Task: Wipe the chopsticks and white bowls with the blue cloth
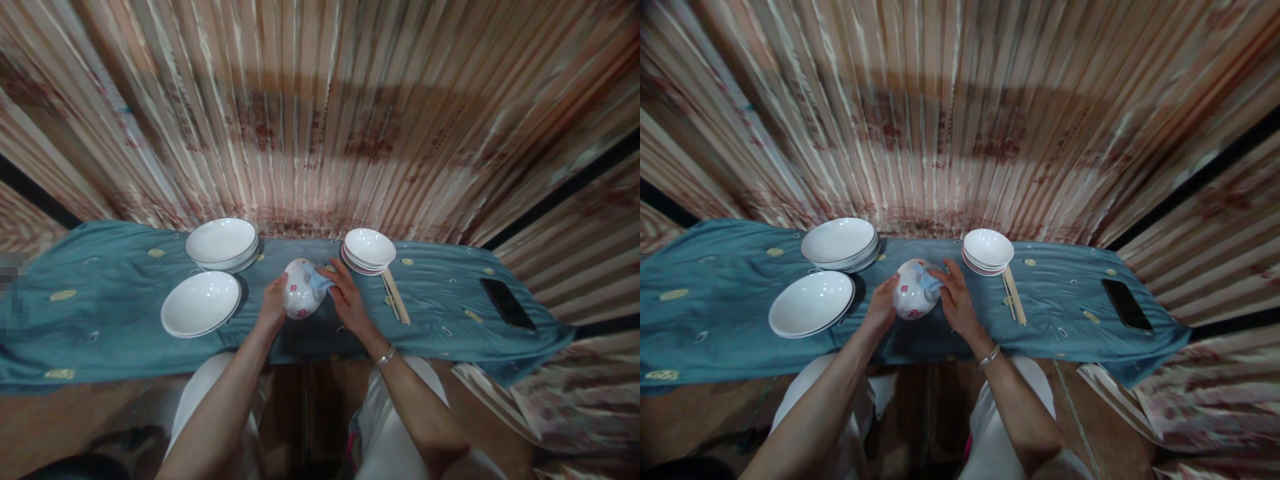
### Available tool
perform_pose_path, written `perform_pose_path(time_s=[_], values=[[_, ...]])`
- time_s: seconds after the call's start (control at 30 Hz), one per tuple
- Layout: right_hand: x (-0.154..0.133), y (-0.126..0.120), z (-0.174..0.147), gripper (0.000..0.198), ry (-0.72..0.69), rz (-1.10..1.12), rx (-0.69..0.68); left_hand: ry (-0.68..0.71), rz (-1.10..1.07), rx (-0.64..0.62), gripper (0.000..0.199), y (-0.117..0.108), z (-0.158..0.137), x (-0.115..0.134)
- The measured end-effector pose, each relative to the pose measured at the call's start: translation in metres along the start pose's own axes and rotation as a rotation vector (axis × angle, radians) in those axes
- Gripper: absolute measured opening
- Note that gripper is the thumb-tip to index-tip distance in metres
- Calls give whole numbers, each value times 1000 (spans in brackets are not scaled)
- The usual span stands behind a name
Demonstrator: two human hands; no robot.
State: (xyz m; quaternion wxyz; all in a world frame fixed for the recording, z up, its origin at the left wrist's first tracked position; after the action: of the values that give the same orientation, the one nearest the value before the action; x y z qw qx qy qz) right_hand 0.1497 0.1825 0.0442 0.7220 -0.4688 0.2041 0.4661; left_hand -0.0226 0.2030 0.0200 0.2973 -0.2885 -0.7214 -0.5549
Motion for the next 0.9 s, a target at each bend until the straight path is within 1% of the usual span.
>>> perform_pose_path(time_s=[0.07,0.17,0.33,0.43,0.5,0.6,0.67,0.83,0.9], values=[[1,4,1,39,-35,-30,-53,-7,13,-33,45,2,0,-1],[11,8,5,39,5,-6,-78,-3,21,-48,44,3,0,-2],[37,13,12,34,167,197,24,14,7,-12,48,-2,2,-1],[50,18,10,29,291,325,87,5,-21,28,44,-6,4,-3],[55,23,5,28,380,383,103,-15,-48,83,37,-9,5,-4],[58,30,-4,29,481,430,111,-48,-110,169,23,-12,5,-5],[56,33,-9,30,511,443,132,-56,-153,194,16,-11,4,-5],[48,39,-21,36,524,427,144,-61,-216,229,10,-10,4,-7],[45,41,-25,37,533,393,127,-64,-254,234,12,-9,4,-7]])
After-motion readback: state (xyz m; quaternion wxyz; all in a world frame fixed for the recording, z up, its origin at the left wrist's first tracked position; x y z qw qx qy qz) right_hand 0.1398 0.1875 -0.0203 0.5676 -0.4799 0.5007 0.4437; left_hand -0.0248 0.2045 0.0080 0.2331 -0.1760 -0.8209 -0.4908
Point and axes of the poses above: each hand's wrist, its own z-axis towards the middle knuckle, its own y-axis out of the palm, x = y × z, the point moved 4 cm from there along z, towards the middle knuckle, and after that the axes turned 6 degrees about -z, right-handed, at the moved point
